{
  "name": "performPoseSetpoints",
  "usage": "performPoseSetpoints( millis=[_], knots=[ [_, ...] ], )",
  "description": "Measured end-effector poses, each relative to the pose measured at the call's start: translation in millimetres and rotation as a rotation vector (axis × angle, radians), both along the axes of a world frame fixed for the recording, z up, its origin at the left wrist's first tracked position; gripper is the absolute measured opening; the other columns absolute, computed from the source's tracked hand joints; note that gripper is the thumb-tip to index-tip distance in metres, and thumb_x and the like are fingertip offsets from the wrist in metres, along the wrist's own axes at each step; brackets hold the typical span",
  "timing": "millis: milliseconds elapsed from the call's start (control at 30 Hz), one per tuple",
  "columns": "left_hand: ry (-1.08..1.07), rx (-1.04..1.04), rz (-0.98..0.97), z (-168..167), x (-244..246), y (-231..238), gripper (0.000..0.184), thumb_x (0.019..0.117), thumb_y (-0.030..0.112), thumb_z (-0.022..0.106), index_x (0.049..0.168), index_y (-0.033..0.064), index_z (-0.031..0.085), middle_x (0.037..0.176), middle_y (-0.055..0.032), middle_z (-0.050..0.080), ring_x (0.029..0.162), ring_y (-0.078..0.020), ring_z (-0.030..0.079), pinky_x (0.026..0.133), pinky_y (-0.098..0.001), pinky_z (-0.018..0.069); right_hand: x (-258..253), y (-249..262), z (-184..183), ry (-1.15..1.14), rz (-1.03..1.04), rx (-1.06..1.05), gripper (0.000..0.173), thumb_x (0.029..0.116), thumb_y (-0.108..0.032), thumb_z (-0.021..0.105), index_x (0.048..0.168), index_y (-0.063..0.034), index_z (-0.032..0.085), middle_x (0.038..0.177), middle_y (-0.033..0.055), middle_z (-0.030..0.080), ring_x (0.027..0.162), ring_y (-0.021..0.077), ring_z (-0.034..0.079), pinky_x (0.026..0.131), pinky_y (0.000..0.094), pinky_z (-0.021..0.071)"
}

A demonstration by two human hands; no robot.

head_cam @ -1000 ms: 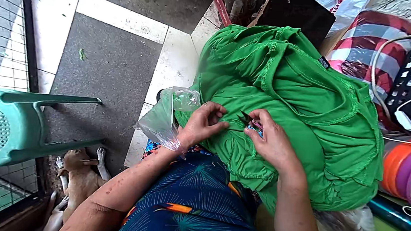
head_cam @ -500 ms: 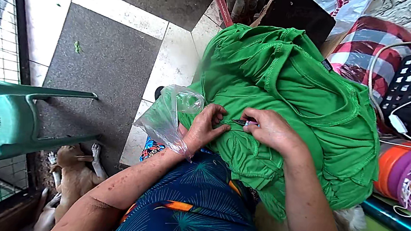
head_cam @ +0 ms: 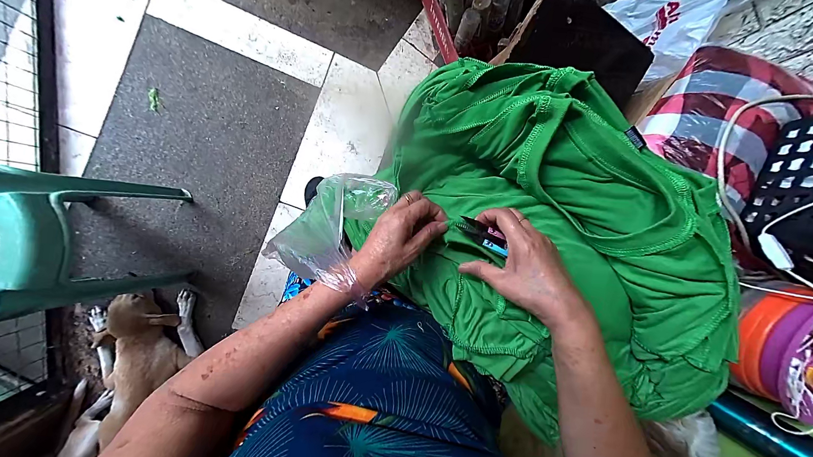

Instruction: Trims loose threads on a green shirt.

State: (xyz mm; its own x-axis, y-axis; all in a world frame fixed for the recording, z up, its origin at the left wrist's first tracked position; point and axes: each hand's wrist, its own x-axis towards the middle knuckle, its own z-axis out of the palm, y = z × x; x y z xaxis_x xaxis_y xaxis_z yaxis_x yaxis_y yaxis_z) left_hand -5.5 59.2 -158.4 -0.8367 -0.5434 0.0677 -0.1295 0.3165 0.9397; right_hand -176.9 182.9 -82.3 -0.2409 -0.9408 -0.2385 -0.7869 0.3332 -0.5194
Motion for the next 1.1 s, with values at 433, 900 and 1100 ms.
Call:
performPoseSetpoints(
  millis=[433,900,1100],
  knots=[
    [0.078,-0.175,0.194,-1,-53,22,0.060,0.0879,0.015,0.077,0.135,-0.0079,0.047,0.126,-0.0284,0.060,0.114,-0.0383,0.063,0.098,-0.0500,0.0524,-30,3,-20,-0.434,-0.479,-0.380,0.015,0.0976,-0.003,0.058,0.109,0.0003,0.066,0.089,-0.0024,0.063,0.075,-0.0053,0.054,0.069,0.0125,0.0445],
    [0.038,-0.307,0.189,-28,-35,18,0.038,0.0948,0.006,0.066,0.130,-0.0058,0.058,0.104,-0.0214,0.065,0.088,-0.0315,0.065,0.080,-0.0432,0.0550,-21,-1,-13,0.063,-0.443,-0.020,0.026,0.0988,-0.015,0.068,0.110,0.0082,0.066,0.102,0.0265,0.068,0.096,0.0414,0.068,0.082,0.0590,0.0513],
    [0.079,-0.319,-0.081,-6,-39,5,0.028,0.1002,0.001,0.056,0.127,-0.0017,0.066,0.103,-0.0190,0.071,0.092,-0.0302,0.071,0.087,-0.0407,0.0573,-20,9,-14,-0.106,-0.485,-0.281,0.027,0.0924,0.000,0.068,0.118,0.0057,0.062,0.114,0.0235,0.066,0.098,0.0285,0.066,0.084,0.0393,0.0556]
  ],
)
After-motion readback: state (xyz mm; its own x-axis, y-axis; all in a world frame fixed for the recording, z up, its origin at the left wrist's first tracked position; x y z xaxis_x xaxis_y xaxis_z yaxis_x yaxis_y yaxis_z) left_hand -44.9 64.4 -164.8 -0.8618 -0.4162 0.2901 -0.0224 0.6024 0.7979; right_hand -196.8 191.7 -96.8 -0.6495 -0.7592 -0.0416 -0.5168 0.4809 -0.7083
